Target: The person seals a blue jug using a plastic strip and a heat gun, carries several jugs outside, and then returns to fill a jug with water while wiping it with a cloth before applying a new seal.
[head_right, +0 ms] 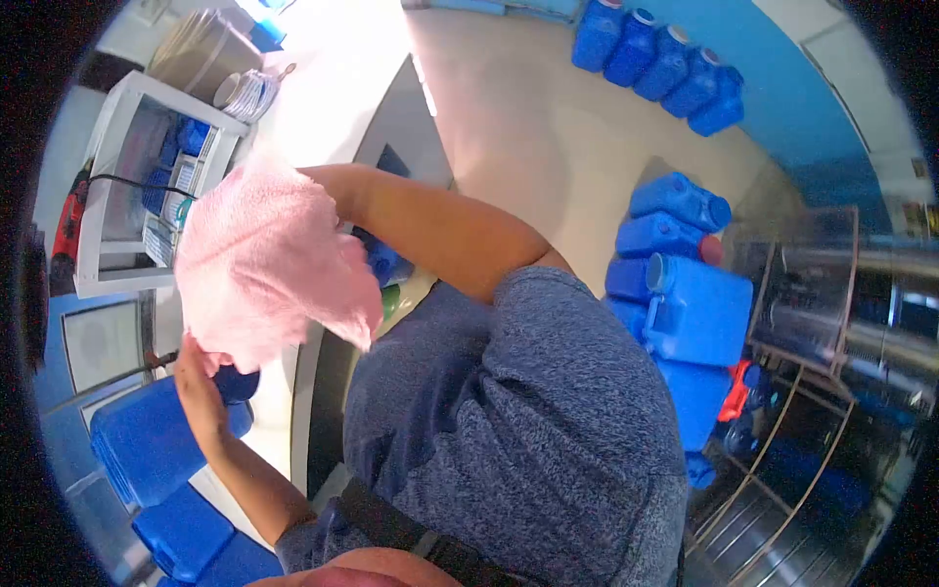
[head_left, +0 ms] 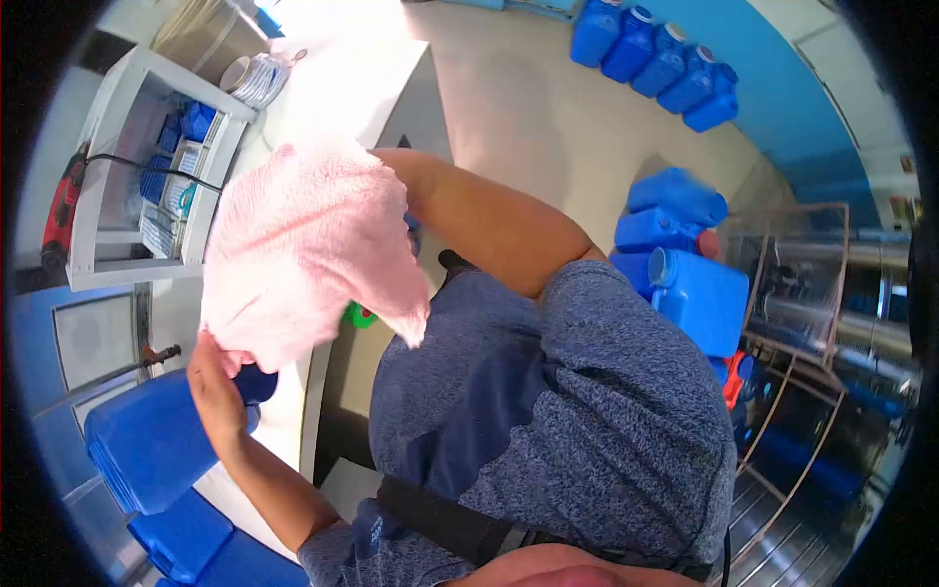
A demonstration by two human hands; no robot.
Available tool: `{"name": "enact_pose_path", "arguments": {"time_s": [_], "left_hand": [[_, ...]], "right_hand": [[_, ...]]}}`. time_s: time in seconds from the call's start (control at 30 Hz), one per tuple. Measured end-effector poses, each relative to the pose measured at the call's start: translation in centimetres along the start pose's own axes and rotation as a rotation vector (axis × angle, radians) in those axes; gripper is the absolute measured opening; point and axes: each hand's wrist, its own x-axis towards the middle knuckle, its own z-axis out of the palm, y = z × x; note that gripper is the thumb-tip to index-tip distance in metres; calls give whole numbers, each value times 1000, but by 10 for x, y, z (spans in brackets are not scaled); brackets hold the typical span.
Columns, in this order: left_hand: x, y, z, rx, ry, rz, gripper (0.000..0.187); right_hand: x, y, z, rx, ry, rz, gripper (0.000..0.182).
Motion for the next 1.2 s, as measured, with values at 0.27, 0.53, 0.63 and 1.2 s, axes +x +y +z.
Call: {"name": "enact_pose_path", "arguments": {"time_s": [0.27, 0.53, 0.63, 1.2], "left_hand": [[-7, -5, 85, -813, -64, -97, 48], [-29, 27, 179, -1140, -470, 19, 61], [-53, 75, 217, -1699, -669, 86, 66], [-33, 170, 393, -1050, -551, 20, 97]], "right_hand": [[-75, -17, 58, -375, 299, -182, 46], [-120, 22, 139, -1462, 409, -296, 47], [-130, 24, 162, -1539, 713, -198, 62], [-264, -94, 1, -1473, 1040, -272, 62]]}}
